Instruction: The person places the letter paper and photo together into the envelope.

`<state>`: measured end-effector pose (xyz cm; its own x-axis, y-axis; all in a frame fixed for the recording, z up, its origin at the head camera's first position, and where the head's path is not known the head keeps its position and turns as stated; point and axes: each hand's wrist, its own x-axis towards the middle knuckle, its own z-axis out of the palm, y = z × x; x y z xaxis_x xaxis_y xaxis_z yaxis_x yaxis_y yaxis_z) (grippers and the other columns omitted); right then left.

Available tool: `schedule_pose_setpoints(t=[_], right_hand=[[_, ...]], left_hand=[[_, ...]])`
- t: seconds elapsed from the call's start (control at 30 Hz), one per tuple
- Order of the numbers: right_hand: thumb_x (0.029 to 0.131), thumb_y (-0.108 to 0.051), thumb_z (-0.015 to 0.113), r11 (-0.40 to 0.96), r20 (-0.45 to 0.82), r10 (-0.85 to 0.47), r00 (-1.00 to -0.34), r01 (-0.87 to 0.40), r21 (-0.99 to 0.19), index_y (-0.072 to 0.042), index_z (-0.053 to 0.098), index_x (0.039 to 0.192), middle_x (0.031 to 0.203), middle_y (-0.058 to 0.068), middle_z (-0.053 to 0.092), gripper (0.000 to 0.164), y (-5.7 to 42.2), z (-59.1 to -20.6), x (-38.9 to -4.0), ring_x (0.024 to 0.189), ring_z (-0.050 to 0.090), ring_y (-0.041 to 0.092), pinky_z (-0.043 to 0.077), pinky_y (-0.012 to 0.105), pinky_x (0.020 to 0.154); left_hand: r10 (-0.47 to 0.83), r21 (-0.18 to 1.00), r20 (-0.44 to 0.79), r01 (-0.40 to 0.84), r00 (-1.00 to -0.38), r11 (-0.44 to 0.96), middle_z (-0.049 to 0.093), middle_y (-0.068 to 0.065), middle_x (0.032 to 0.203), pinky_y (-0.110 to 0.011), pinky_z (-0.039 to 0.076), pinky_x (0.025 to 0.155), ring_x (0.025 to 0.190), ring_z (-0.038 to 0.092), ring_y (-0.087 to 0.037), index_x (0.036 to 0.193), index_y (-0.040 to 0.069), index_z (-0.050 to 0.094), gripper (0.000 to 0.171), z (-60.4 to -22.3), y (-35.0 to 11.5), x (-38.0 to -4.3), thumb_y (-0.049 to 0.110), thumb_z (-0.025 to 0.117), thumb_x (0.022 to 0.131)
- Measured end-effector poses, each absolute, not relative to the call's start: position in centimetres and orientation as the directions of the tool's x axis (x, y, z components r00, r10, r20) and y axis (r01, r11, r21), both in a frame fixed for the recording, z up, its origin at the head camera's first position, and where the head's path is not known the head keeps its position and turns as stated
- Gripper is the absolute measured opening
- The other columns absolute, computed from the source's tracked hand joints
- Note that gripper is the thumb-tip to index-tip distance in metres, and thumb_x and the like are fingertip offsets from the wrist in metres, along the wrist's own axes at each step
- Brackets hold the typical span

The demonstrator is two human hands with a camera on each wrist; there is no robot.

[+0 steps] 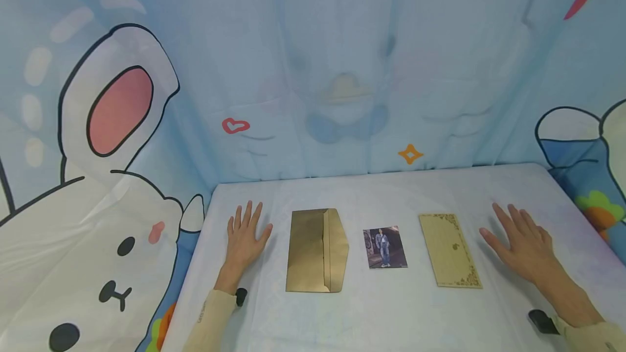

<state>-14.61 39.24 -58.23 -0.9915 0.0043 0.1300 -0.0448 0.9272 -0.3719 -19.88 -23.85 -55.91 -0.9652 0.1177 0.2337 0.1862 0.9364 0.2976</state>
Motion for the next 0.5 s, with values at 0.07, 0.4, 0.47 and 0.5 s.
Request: schedule_pose_setpoints(t=[0.07, 0.4, 0.47, 0.5], right_hand=[[0.101, -0.053, 0.050, 0.927, 0.130, 0.006, -0.992, -0.043, -0.371, -0.018, 0.001, 0.163, 0.164, 0.033, 0.003, 0.086, 39.2, -58.3, -14.6, 0.151, -0.008, 0.052, -0.002, 0.077, 0.111], [0.101, -0.054, 0.050, 0.927, 0.118, -0.002, -0.993, -0.046, -0.371, -0.017, 0.001, 0.163, 0.163, 0.033, 0.003, 0.087, 38.9, -58.2, -14.5, 0.150, -0.004, 0.055, 0.003, 0.080, 0.108], [0.101, -0.053, 0.050, 0.928, 0.126, -0.005, -0.992, -0.052, -0.369, -0.016, 0.002, 0.163, 0.163, 0.034, 0.005, 0.087, 38.8, -58.2, -14.4, 0.150, -0.003, 0.055, 0.004, 0.080, 0.108], [0.101, -0.053, 0.050, 0.927, 0.128, -0.006, -0.992, -0.053, -0.371, -0.016, 0.002, 0.163, 0.163, 0.034, 0.006, 0.087, 38.8, -58.2, -14.3, 0.150, -0.003, 0.055, 0.004, 0.079, 0.108]], left_hand=[[0.119, 0.295, 0.229, 0.186, -0.966, 0.937, 0.024, -0.015, 0.166, -0.066, 0.015, 0.118, 0.153, 0.018, -0.045, 0.159, 0.018, 0.033, 0.069, -55.8, -23.8, -19.8, 0.049, 0.053, 0.101], [0.129, 0.302, 0.247, 0.203, -0.960, 0.932, 0.029, -0.016, 0.165, -0.066, 0.017, 0.117, 0.151, 0.021, -0.046, 0.158, 0.018, 0.034, 0.068, -55.7, -23.1, -19.6, 0.049, 0.053, 0.100], [0.132, 0.302, 0.235, 0.201, -0.963, 0.932, 0.028, -0.015, 0.165, -0.066, 0.018, 0.117, 0.151, 0.021, -0.046, 0.158, 0.018, 0.034, 0.068, -55.8, -22.8, -19.5, 0.051, 0.051, 0.101], [0.131, 0.300, 0.230, 0.199, -0.964, 0.933, 0.028, -0.015, 0.165, -0.066, 0.018, 0.117, 0.151, 0.022, -0.046, 0.158, 0.018, 0.034, 0.069, -55.9, -22.6, -19.4, 0.051, 0.051, 0.101]])
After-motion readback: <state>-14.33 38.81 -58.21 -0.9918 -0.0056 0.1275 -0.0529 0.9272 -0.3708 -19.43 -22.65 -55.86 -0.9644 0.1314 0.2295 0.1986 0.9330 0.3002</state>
